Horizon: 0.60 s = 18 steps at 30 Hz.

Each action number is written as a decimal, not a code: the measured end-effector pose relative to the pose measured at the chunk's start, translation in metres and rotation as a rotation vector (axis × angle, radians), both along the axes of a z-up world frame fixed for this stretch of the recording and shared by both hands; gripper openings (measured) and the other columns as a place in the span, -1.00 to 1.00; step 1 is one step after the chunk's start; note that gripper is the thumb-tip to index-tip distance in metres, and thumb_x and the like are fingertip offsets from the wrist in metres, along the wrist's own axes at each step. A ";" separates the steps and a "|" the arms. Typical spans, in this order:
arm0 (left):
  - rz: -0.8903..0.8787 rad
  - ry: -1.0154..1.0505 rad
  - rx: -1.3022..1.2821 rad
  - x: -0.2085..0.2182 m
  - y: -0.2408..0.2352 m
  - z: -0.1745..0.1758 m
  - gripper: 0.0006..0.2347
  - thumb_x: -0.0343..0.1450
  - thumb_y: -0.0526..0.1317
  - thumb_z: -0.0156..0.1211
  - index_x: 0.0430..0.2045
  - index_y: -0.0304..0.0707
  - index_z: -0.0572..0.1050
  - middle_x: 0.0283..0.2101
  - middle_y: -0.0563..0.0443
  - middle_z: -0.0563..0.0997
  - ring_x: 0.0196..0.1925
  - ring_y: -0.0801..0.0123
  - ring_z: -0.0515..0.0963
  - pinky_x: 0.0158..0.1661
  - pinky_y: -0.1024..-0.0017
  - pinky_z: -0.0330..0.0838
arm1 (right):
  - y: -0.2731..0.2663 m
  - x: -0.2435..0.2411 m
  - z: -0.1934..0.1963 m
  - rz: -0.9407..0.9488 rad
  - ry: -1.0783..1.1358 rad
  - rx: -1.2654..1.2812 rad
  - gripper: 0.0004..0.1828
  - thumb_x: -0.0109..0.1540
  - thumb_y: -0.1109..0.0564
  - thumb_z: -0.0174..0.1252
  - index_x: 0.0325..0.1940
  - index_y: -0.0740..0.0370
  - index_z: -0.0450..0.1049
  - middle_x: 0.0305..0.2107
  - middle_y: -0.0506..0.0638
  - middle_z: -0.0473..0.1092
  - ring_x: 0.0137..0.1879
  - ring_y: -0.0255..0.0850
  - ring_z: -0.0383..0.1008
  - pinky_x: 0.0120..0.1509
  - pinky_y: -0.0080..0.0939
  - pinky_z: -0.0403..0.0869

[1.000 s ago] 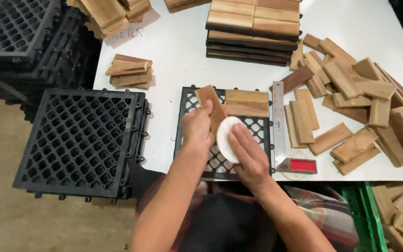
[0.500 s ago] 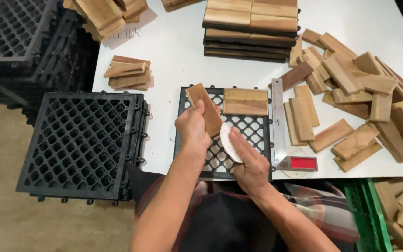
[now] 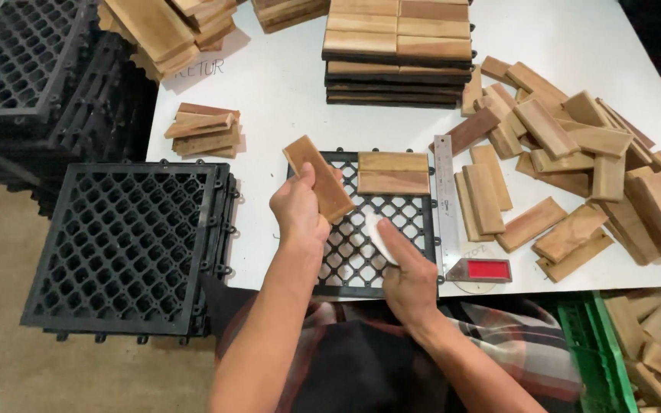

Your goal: Sanding small wooden slats and assembling them into a decorative tile on a plastic grid base.

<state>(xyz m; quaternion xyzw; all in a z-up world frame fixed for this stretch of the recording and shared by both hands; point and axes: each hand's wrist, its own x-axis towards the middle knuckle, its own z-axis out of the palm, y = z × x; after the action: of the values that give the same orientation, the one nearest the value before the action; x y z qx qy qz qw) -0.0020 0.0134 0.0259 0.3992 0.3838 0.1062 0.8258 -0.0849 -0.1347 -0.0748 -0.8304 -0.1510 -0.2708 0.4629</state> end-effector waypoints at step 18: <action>-0.058 0.004 0.009 -0.002 -0.020 -0.020 -0.75 0.41 -0.25 0.32 -0.17 -0.52 0.52 -0.30 -0.43 0.66 -0.35 -0.07 0.70 -0.31 0.15 0.62 | 0.015 0.013 0.043 0.137 -0.160 0.043 -0.19 0.12 0.60 -0.18 0.37 0.10 0.41 0.31 0.21 0.34 0.39 0.09 0.36 0.43 0.02 0.39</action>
<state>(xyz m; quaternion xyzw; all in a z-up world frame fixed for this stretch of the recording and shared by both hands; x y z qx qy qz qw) -0.0043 -0.0066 0.0056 0.4141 0.3732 0.0830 0.8260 -0.0718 -0.1194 -0.0320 -0.7836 -0.2379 -0.3075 0.4845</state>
